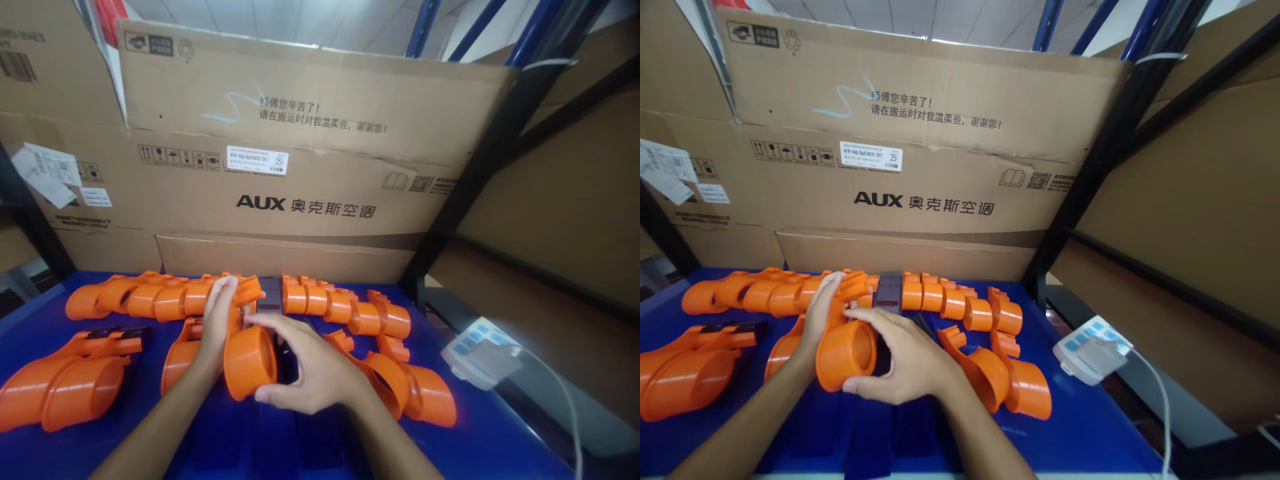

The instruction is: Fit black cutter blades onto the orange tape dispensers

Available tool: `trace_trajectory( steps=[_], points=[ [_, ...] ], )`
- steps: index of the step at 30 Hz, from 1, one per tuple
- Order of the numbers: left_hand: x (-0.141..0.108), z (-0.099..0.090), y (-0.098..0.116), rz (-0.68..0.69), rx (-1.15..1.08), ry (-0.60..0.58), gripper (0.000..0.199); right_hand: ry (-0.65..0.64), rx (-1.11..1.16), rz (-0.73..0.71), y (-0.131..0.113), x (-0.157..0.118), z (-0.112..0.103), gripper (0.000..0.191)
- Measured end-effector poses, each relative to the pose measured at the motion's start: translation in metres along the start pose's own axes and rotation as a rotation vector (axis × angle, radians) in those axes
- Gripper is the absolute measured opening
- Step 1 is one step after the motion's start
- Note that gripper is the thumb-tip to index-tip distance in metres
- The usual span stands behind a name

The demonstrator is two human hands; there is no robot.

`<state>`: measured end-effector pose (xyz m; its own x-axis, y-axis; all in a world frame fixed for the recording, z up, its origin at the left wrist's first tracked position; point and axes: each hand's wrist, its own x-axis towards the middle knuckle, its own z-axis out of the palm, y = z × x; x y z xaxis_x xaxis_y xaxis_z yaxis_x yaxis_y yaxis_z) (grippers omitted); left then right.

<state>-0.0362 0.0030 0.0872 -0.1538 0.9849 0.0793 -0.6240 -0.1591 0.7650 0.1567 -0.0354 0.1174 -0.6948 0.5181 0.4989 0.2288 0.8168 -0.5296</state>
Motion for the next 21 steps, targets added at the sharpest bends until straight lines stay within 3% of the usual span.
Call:
trace_trajectory(
  steps=[3, 6, 8, 10, 13, 17, 21],
  points=[
    [-0.006, 0.005, -0.004, 0.066, 0.08, -0.016, 0.043, 0.06, 0.012, -0.047, 0.005, 0.0, 0.005, 0.076],
    [-0.018, 0.004, -0.002, 0.169, 0.262, -0.121, 0.064, 0.197, 0.002, -0.091, 0.015, -0.002, 0.005, 0.07],
    [-0.03, 0.0, 0.006, 0.353, 0.496, -0.262, 0.079, 0.278, -0.034, -0.101, 0.021, -0.003, 0.004, 0.07],
    [-0.042, -0.006, 0.019, 0.55, 0.862, -0.476, 0.095, 0.324, -0.059, -0.123, 0.025, -0.004, 0.004, 0.071],
    [-0.058, -0.013, 0.039, 0.745, 1.317, -0.672, 0.095, 0.331, -0.041, -0.159, 0.022, -0.005, 0.008, 0.076],
    [-0.068, -0.026, 0.059, 0.819, 1.463, -0.713, 0.09, 0.233, -0.04, -0.161, 0.014, -0.002, 0.014, 0.081],
    [-0.068, -0.056, 0.094, 0.791, 1.546, -0.717, 0.084, 0.212, -0.033, -0.133, 0.018, -0.001, 0.011, 0.079]
  ],
)
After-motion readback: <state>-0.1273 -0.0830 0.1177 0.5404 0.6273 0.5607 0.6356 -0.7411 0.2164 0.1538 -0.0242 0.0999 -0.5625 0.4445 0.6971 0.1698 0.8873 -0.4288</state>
